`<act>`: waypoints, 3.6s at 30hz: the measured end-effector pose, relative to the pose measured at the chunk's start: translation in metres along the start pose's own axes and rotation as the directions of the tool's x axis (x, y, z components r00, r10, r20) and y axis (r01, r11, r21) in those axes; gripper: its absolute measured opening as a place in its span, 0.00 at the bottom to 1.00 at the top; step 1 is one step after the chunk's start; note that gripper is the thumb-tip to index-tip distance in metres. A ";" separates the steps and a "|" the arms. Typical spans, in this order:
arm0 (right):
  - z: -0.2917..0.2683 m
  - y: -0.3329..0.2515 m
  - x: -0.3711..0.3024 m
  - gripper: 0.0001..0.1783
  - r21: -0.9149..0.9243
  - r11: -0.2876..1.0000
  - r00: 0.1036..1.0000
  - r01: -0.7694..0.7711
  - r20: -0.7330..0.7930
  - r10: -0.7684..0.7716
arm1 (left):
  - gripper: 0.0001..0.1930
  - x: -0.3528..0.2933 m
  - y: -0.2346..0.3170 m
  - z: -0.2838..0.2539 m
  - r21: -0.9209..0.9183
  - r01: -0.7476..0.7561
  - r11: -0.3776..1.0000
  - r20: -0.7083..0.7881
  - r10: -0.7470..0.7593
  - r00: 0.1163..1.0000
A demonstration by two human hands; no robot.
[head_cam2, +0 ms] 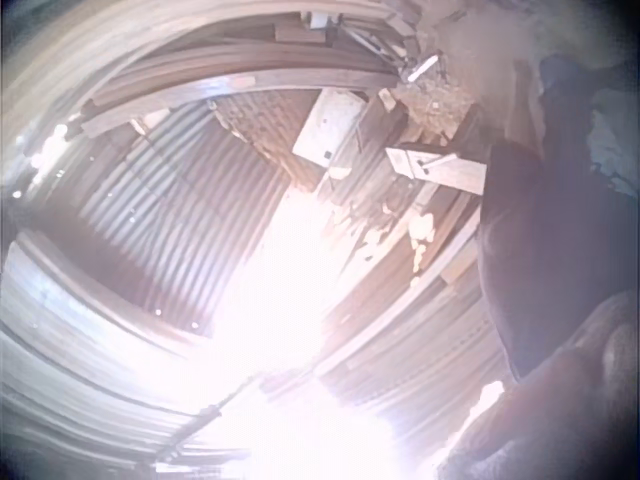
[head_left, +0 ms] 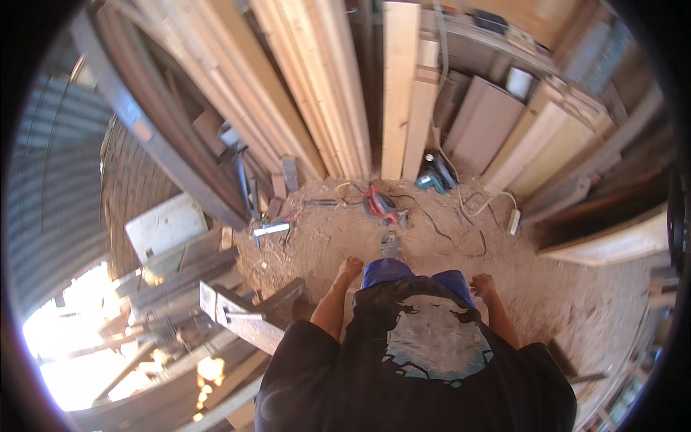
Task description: The person uses a ruler to mark a wooden beam, carves into it using a chisel and hammer, and moves a wooden door and planks in a workshop.
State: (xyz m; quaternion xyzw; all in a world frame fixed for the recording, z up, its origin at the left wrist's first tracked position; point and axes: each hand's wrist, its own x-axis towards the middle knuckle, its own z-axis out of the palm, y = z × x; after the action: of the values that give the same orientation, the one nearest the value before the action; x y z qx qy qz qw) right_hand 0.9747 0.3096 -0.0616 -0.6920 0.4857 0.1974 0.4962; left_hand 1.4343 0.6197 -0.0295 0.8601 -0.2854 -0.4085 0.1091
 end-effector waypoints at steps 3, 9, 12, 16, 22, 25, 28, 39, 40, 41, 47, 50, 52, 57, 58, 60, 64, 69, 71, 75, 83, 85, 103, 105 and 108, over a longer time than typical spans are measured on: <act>-0.023 -0.100 0.011 0.11 0.134 0.990 0.999 -0.036 0.027 0.033 | 0.21 -0.051 0.009 0.000 -0.184 0.344 0.921 0.117 -0.327 0.938; -0.049 -0.184 0.058 0.15 0.263 0.960 0.982 0.096 0.134 -0.135 | 0.16 -0.107 0.012 0.057 -0.595 0.518 0.614 0.193 -0.517 0.834; -0.029 -0.217 0.093 0.11 0.278 0.960 0.910 0.020 0.392 -0.132 | 0.16 -0.150 -0.022 0.131 -0.751 0.317 0.580 -0.212 -0.666 0.715; -0.071 -0.169 0.167 0.08 0.357 0.913 0.842 -0.196 0.539 -0.030 | 0.21 -0.149 -0.006 0.167 -0.721 0.318 0.616 -0.051 -0.505 0.862; -0.069 -0.218 0.148 0.10 -0.153 0.982 0.967 -0.115 0.209 0.146 | 0.29 -0.175 0.003 0.106 -0.864 0.422 0.274 0.034 -0.806 0.591; -0.012 -0.287 0.137 0.12 -0.241 0.967 0.969 -0.076 0.211 0.128 | 0.33 -0.217 -0.040 0.090 -0.825 0.443 0.352 -0.236 -0.926 0.296; 0.024 -0.339 0.144 0.11 -0.174 0.974 0.981 -0.146 0.104 0.165 | 0.38 -0.226 -0.077 0.022 -0.846 0.446 0.292 -0.241 -0.956 0.169; 0.256 -0.553 0.075 0.11 -0.275 0.685 0.686 0.674 0.576 -0.444 | 0.41 -0.257 -0.315 -0.076 -0.861 0.488 0.145 -0.080 -0.985 0.151; 0.277 -0.575 0.071 0.11 -0.322 0.622 0.641 0.714 0.658 -0.395 | 0.39 -0.275 -0.348 -0.065 -0.748 0.653 0.120 -0.185 -0.982 -0.031; 0.274 -0.586 0.080 0.11 -0.308 0.559 0.578 0.769 0.709 -0.404 | 0.40 -0.253 -0.347 -0.074 -0.813 0.576 0.083 -0.038 -0.995 0.090; 0.288 -0.565 0.198 0.16 -0.475 -0.283 0.401 0.833 0.871 -0.283 | 0.46 -0.247 -0.340 -0.074 -0.810 0.574 0.124 -0.123 -0.992 0.042; 0.298 -0.569 0.242 0.19 -0.637 0.050 0.618 0.769 0.722 -0.311 | 0.47 -0.268 -0.313 -0.114 -0.758 0.640 0.127 -0.129 -0.991 0.043; 0.316 -0.583 0.255 0.20 -0.524 -0.054 0.495 0.850 0.829 -0.260 | 0.47 -0.278 -0.315 -0.103 -0.800 0.590 0.110 -0.090 -0.994 0.062; 0.370 -0.533 0.401 0.19 -0.727 0.150 0.738 0.670 0.631 -0.238 | 0.43 -0.232 -0.343 -0.082 -0.682 0.722 0.119 -0.191 -0.981 -0.018; 0.400 -0.564 0.386 0.19 -0.760 0.252 0.800 0.600 0.562 -0.210 | 0.40 -0.245 -0.350 -0.055 -0.668 0.733 0.127 -0.232 -0.972 -0.043; 0.439 -0.626 0.375 0.23 -0.800 0.337 0.867 0.496 0.476 -0.146 | 0.38 -0.273 -0.355 -0.003 -0.643 0.760 0.088 -0.233 -0.969 -0.085; 0.504 -0.621 0.473 0.30 -0.884 0.251 0.918 0.395 0.392 -0.064 | 0.36 -0.255 -0.350 -0.006 -0.883 0.463 0.078 -0.194 -0.959 -0.208; 0.574 -0.588 0.560 0.38 -0.888 0.255 0.922 0.382 0.386 -0.034 | 0.31 -0.247 -0.341 -0.033 -0.988 0.132 -0.077 0.038 -0.961 -0.274; 0.599 -0.571 0.578 0.37 -0.908 0.217 0.934 0.358 0.347 -0.090 | 0.29 -0.231 -0.340 -0.048 -0.999 0.031 -0.030 0.024 -0.982 -0.190; 0.618 -0.546 0.593 0.33 -0.925 0.239 0.955 0.294 0.296 -0.025 | 0.34 -0.229 -0.338 -0.052 -0.997 0.045 -0.062 0.052 -0.978 -0.200; 0.586 -0.504 0.453 0.27 -0.605 0.585 0.827 0.541 0.511 -0.236 | 0.35 -0.241 -0.343 -0.037 -0.867 0.498 -0.006 -0.122 -0.967 -0.225; 0.557 -0.505 0.408 0.22 -0.647 0.616 0.834 0.448 0.552 -0.027 | 0.35 -0.263 -0.351 -0.010 -0.805 0.582 0.111 -0.231 -0.963 -0.136; 0.307 -0.578 0.017 0.16 -0.210 0.849 0.771 0.485 0.560 -0.302 | 0.46 -0.256 -0.286 -0.136 -0.652 0.578 0.491 -0.481 -0.857 0.185; 0.296 -0.584 -0.009 0.16 -0.130 0.848 0.738 0.514 0.570 -0.361 | 0.46 -0.217 -0.281 -0.131 -0.584 0.350 0.732 -0.665 -0.679 0.310; 0.269 -0.590 -0.038 0.16 -0.075 0.752 0.662 0.655 0.536 -0.523 | 0.43 -0.147 -0.214 -0.170 -0.545 -0.046 0.837 -0.700 -0.424 0.575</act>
State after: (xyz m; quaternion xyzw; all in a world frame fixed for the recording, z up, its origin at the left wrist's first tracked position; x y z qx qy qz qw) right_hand 1.5260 0.5845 0.1433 -0.7990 0.0624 0.2530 0.5419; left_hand 1.5762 0.8714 0.0844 0.9149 0.0102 -0.0484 0.4006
